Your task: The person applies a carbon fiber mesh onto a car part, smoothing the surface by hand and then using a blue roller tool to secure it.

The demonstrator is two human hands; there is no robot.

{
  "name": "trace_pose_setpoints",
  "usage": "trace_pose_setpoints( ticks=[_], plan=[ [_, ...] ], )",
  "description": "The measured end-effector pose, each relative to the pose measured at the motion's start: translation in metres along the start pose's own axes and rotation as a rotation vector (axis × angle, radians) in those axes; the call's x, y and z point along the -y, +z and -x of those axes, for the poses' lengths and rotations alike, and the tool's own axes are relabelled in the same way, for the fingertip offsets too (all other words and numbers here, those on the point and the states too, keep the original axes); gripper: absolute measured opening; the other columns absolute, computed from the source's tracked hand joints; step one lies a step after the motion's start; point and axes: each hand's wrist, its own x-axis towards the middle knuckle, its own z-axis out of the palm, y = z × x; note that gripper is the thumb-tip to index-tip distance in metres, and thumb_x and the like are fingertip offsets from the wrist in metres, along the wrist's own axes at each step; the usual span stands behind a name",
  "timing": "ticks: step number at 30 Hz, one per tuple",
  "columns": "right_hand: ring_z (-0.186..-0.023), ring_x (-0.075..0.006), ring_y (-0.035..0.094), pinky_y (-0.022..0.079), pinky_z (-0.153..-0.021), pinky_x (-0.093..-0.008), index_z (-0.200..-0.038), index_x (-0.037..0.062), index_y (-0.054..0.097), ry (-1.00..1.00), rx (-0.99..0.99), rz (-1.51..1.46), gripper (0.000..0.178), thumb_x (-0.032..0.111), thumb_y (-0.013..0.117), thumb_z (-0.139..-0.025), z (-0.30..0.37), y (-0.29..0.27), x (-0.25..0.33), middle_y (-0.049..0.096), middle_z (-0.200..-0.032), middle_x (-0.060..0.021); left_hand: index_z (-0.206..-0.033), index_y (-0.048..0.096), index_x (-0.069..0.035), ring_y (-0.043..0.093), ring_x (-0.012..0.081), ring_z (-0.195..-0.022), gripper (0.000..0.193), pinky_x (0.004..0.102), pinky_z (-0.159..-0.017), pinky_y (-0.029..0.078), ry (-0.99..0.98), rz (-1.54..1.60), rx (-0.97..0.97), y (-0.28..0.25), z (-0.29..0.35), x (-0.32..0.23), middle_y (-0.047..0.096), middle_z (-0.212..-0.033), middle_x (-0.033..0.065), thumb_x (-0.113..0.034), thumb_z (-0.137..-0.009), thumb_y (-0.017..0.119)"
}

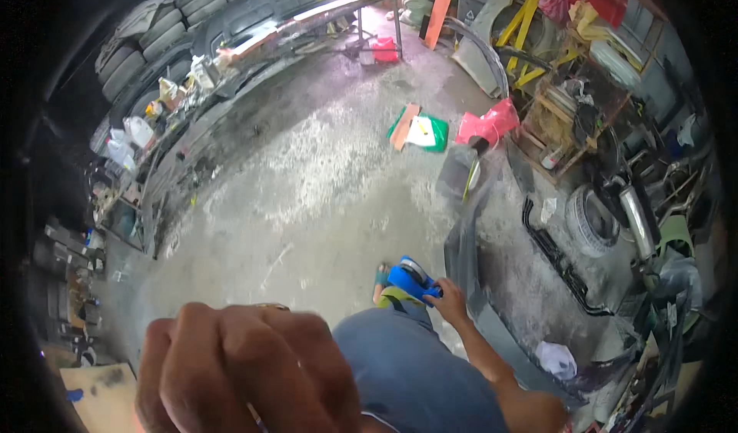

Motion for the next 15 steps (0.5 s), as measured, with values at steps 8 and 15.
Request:
trace_pose_setpoints(
  ticks=[8, 15],
  plan=[
    [-0.082, -0.0255, 0.066, 0.052, -0.073, -0.0394, -0.099, 0.008, 0.066, -0.026, 0.043, -0.09, 0.04, 0.031, 0.086, -0.073, -0.26, 0.013, 0.051, 0.063, -0.093, -0.0075, -0.089, 0.07, 0.006, 0.067, 0.0334, -0.077, 0.04, 0.0422, -0.073, 0.059, -0.217, 0.112, 0.086, -0.218, -0.021, 0.043, 0.068, -0.092, 0.0225, -0.032, -0.099, 0.058],
    [-0.087, -0.0297, 0.067, 0.053, -0.076, -0.0411, -0.104, 0.0097, 0.065, -0.025, 0.113, -0.033, 0.042, 0.033, 0.084, -0.074, -0.484, 0.048, 0.075, 0.064, -0.097, -0.0104, -0.091, 0.069, 0.004, 0.067, 0.0314, -0.079, 0.037, 0.0414, -0.074, 0.058, -0.21, 0.122, 0.095, -0.431, -0.012, 0.065, 0.068, -0.093, 0.0205, -0.031, -0.098, 0.061]
  ],
)
